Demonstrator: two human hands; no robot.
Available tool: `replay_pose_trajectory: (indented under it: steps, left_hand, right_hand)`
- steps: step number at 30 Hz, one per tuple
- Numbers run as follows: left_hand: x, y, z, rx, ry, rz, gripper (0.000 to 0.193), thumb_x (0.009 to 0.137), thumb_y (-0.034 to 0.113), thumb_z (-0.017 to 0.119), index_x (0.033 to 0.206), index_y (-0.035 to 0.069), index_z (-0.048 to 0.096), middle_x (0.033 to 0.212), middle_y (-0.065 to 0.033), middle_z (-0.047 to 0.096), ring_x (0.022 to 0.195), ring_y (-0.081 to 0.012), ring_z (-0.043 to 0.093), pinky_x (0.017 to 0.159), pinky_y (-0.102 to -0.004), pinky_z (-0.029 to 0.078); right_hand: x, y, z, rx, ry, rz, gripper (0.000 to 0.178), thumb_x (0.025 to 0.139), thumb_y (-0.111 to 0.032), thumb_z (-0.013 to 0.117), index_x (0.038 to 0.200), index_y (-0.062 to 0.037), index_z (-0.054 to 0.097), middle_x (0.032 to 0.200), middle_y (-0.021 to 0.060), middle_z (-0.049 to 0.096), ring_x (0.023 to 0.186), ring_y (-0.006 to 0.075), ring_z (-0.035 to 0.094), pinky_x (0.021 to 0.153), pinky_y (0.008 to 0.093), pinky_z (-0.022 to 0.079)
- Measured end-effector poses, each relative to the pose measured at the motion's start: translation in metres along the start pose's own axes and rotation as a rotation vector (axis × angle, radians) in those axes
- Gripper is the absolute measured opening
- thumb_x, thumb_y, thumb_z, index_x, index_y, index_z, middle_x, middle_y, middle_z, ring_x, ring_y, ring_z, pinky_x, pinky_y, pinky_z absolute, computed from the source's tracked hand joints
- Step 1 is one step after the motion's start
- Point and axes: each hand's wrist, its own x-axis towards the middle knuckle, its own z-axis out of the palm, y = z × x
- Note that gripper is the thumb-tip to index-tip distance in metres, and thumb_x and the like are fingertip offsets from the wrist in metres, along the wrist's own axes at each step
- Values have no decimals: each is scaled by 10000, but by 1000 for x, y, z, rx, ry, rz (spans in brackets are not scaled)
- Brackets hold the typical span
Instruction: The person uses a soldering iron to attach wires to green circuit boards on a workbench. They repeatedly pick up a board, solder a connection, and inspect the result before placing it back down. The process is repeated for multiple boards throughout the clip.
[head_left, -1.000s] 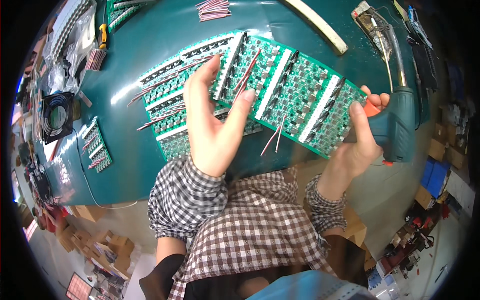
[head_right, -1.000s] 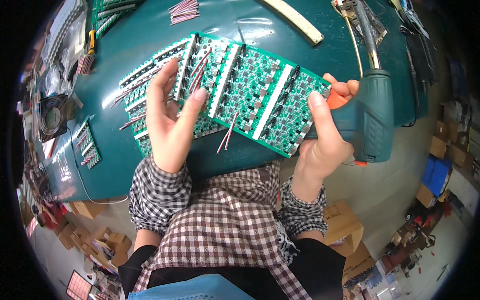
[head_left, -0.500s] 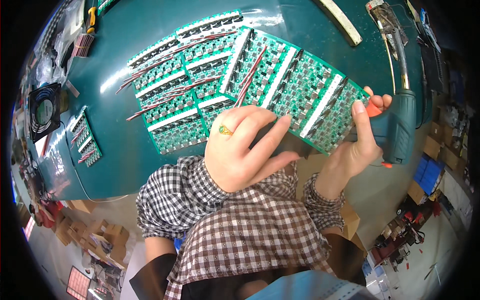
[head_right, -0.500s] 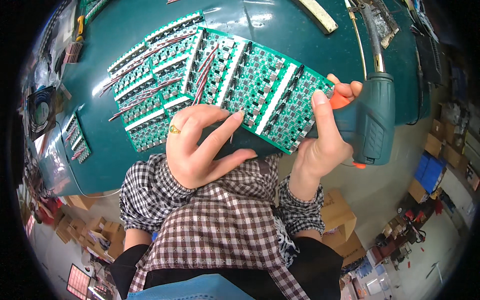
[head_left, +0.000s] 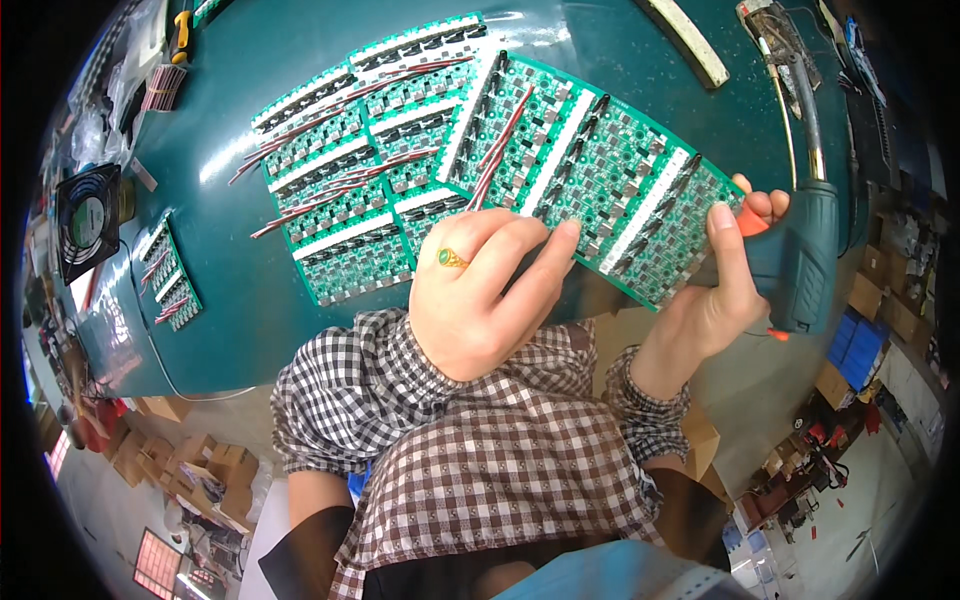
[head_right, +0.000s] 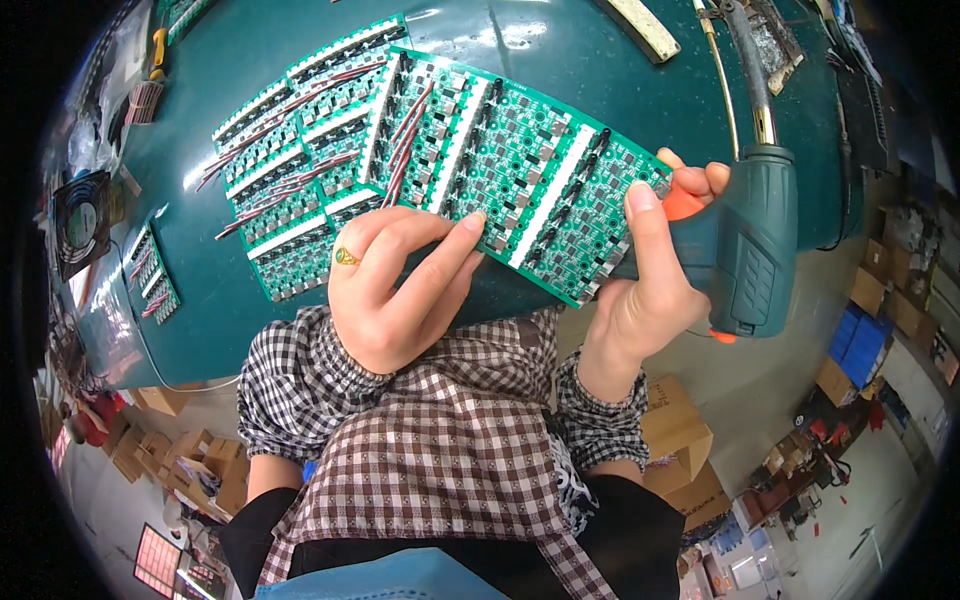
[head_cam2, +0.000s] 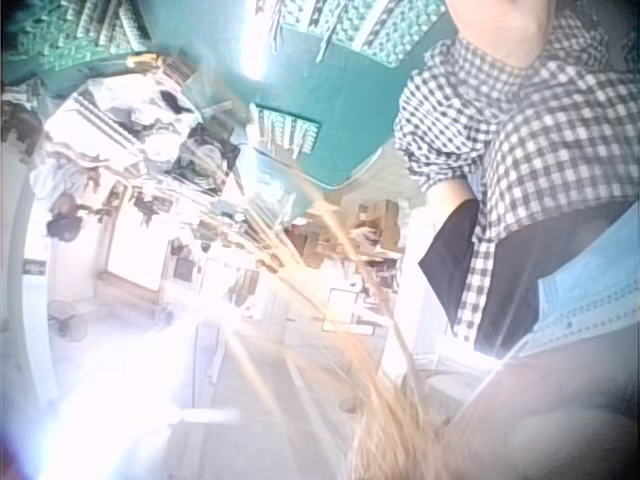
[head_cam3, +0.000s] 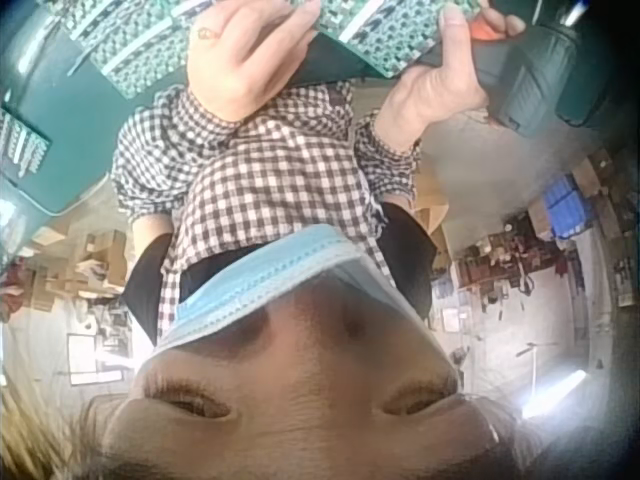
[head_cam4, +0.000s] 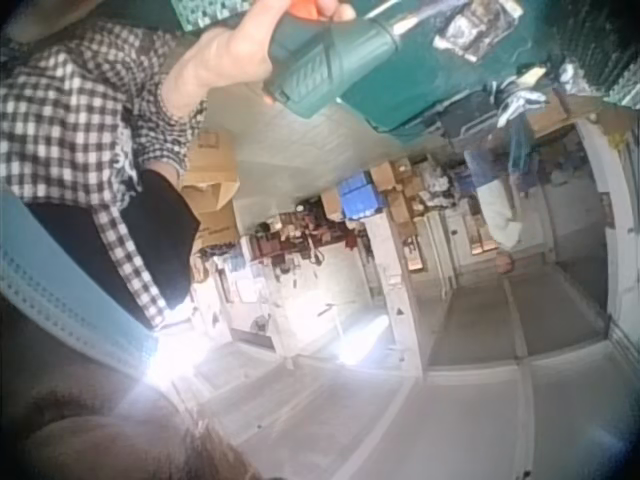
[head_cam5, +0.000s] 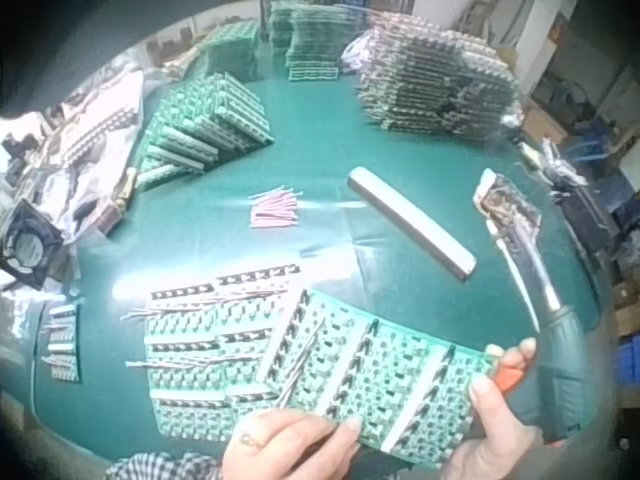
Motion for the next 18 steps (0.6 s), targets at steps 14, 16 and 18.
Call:
replay_pose_trajectory:
  steps: [14,16,18]
  left_hand:
    - [-5,1,1,14,-47,-19,451,609,-65,672,1056,-11,657,777,-18,538,706,-179,538,661,-316,430]
    - [-4,2,0,16,-54,-29,456,606,-68,665,1058,-13,656,775,-16,533,697,-177,535,660,-316,431]
    - [-4,0,0,10,-30,-11,454,602,-73,661,1053,-15,657,769,-18,535,691,-178,534,653,-318,433]
  right_hand:
    - [-7,-5,6,-8,-6,4,458,715,137,623,1148,36,513,1056,104,522,1008,216,538,945,385,464]
    - [-7,-5,6,-9,-8,10,475,715,142,620,1163,39,501,1051,107,526,1010,222,540,940,379,456]
    - [-6,-4,5,-12,-4,19,511,715,153,615,1195,46,475,1043,113,533,1011,237,545,926,367,442]
